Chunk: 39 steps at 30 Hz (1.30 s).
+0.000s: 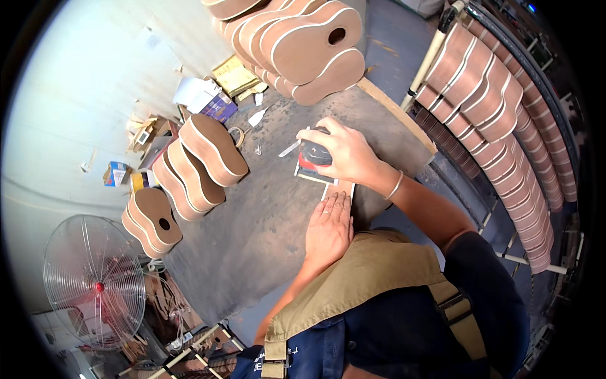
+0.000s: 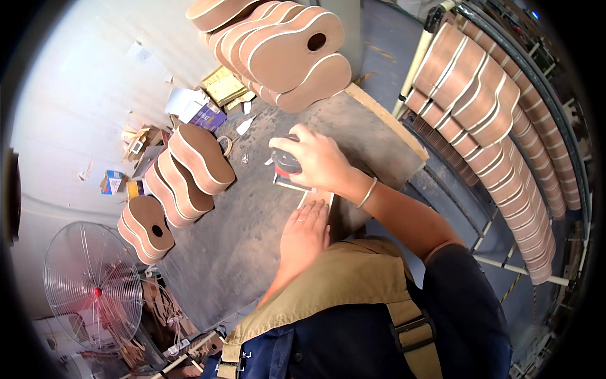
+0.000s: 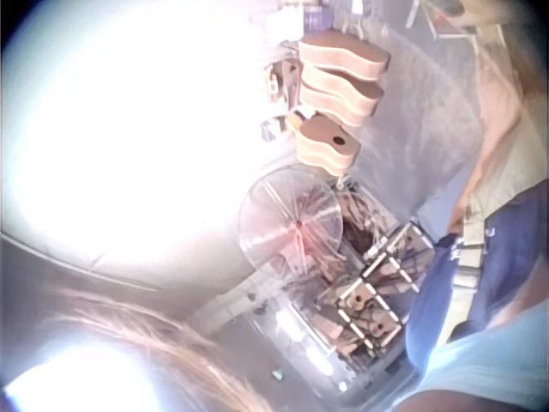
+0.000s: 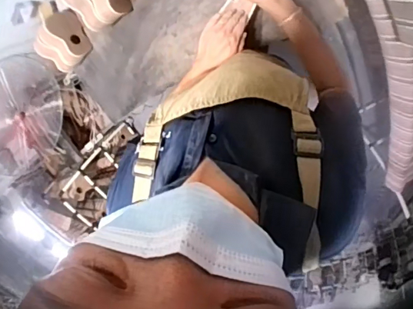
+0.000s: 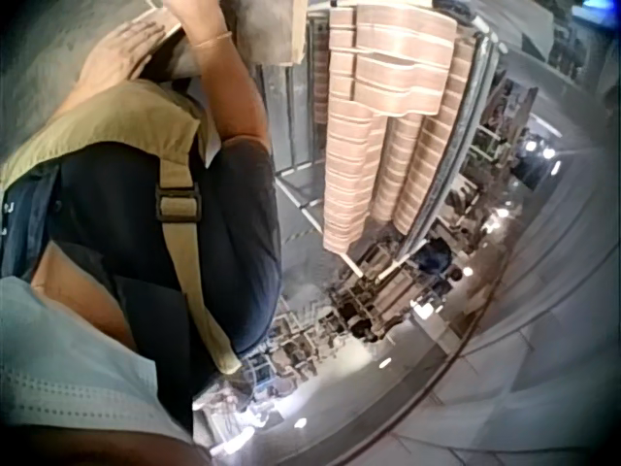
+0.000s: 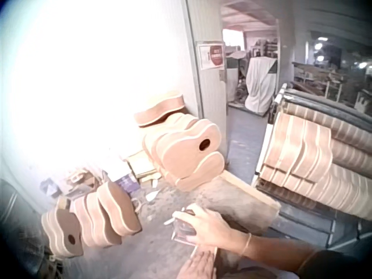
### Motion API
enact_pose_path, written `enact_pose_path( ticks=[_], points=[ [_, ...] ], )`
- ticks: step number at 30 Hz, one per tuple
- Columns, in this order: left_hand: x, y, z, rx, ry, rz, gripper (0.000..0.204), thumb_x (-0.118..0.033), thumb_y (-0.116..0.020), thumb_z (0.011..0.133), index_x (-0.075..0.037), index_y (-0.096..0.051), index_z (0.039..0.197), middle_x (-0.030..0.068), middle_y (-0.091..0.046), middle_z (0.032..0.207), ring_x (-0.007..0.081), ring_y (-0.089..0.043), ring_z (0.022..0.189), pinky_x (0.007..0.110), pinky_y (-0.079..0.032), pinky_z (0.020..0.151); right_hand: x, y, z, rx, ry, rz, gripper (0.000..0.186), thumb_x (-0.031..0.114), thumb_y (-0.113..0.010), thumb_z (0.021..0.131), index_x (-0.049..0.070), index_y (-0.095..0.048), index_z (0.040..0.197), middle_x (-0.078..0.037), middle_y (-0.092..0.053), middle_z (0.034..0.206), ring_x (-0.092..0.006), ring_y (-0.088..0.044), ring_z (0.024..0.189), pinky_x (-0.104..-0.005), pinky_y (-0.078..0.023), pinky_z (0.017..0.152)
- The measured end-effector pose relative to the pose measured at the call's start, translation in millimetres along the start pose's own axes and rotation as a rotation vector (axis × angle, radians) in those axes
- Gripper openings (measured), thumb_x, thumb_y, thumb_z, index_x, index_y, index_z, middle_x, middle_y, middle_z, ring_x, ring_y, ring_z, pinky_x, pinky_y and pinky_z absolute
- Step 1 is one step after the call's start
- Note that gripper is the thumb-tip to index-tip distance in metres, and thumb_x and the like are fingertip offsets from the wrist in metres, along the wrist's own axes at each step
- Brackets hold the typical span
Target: The person uses a handheld electric sander to smooth the edges and surfaces of a wooden guitar body. They rotate the instrument to access different sides, including the top, back, and sides, while working at a table surrounded by stacks of similar unfinished guitar bodies.
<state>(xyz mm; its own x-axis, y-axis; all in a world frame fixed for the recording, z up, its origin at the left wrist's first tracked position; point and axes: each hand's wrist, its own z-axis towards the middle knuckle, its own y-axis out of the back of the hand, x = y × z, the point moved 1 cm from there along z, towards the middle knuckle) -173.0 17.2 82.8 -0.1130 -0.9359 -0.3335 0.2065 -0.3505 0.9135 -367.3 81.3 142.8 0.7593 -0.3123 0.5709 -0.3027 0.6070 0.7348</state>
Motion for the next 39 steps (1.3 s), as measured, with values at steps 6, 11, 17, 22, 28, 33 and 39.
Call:
enact_pose_path(
  ticks=[6, 11, 17, 22, 28, 33, 39],
  points=[
    [0.6, -1.0, 3.0, 0.035, -0.025, 0.016, 0.051, -0.014, -0.068, 0.097, 0.002, -0.067, 0.145, 0.0177, -0.07, 0.149, 0.0321, -0.064, 0.143, 0.047, -0.047, 0.123, -0.9, -7.0, -1.7, -0.023, 0.061, -0.039, 0.069, 0.023, -0.096, 0.08, 0.022, -0.068, 0.143, -0.018, -0.062, 0.13, -0.0399, -0.074, 0.104, -0.0494, -0.063, 0.085],
    [2.4, -3.6, 3.1, 0.045, -0.043, 0.033, 0.051, -0.015, -0.068, 0.098, 0.002, -0.066, 0.146, 0.0173, -0.069, 0.151, 0.0321, -0.063, 0.144, 0.047, -0.047, 0.123, -0.7, -9.0, -1.2, 0.001, 0.058, -0.047, 0.067, 0.026, -0.095, 0.081, 0.023, -0.068, 0.143, -0.018, -0.062, 0.133, -0.0409, -0.075, 0.107, -0.05, -0.064, 0.089],
    [3.8, -3.9, 3.6, 0.063, -0.065, 0.059, 0.051, -0.015, -0.068, 0.097, 0.001, -0.067, 0.146, 0.0156, -0.069, 0.151, 0.031, -0.063, 0.144, 0.047, -0.047, 0.123, 3.7, -7.8, -1.0, 0.045, 0.062, -0.122, 0.07, 0.027, -0.095, 0.082, 0.023, -0.065, 0.145, -0.02, -0.061, 0.134, -0.0427, -0.074, 0.11, -0.0504, -0.064, 0.088],
    [1.5, 0.5, 5.1, 0.057, -0.059, 0.015, 0.044, -0.013, -0.067, 0.1, 0.003, -0.071, 0.14, 0.0174, -0.073, 0.146, 0.0338, -0.066, 0.141, 0.047, -0.047, 0.124, 6.7, -2.2, -5.5, 0.077, 0.041, -0.171, 0.07, 0.026, -0.094, 0.083, 0.023, -0.065, 0.146, -0.02, -0.06, 0.137, -0.0423, -0.074, 0.111, -0.0502, -0.064, 0.089],
    [1.2, 1.5, 2.1, 0.023, -0.043, -0.03, 0.044, -0.012, -0.069, 0.099, 0.001, -0.072, 0.14, 0.0151, -0.073, 0.146, 0.0326, -0.067, 0.14, 0.046, -0.047, 0.123, 1.4, 7.6, -19.8, 0.068, 0.003, -0.142, 0.07, 0.02, -0.093, 0.082, 0.024, -0.065, 0.146, -0.017, -0.059, 0.138, -0.0405, -0.072, 0.116, -0.0487, -0.063, 0.092],
    [1.0, 0.7, 0.8, 0.029, -0.038, -0.023, 0.044, -0.013, -0.069, 0.098, 0.001, -0.072, 0.139, 0.0146, -0.074, 0.145, 0.0318, -0.067, 0.139, 0.045, -0.047, 0.123, 2.6, 13.5, -29.1, 0.065, -0.042, -0.079, 0.072, 0.017, -0.094, 0.079, 0.024, -0.067, 0.145, -0.015, -0.059, 0.135, -0.0406, -0.071, 0.116, -0.0496, -0.063, 0.093],
    [-2.6, -0.4, 2.8, 0.007, -0.047, -0.037, 0.043, -0.014, -0.07, 0.097, 0.003, -0.074, 0.137, 0.0164, -0.075, 0.142, 0.0317, -0.068, 0.138, 0.045, -0.048, 0.123, 0.7, 20.6, -38.2, 0.035, -0.02, -0.086, 0.08, 0.016, -0.096, 0.078, 0.024, -0.063, 0.15, -0.018, -0.057, 0.137, -0.0411, -0.07, 0.116, -0.0503, -0.063, 0.09]
  ],
)
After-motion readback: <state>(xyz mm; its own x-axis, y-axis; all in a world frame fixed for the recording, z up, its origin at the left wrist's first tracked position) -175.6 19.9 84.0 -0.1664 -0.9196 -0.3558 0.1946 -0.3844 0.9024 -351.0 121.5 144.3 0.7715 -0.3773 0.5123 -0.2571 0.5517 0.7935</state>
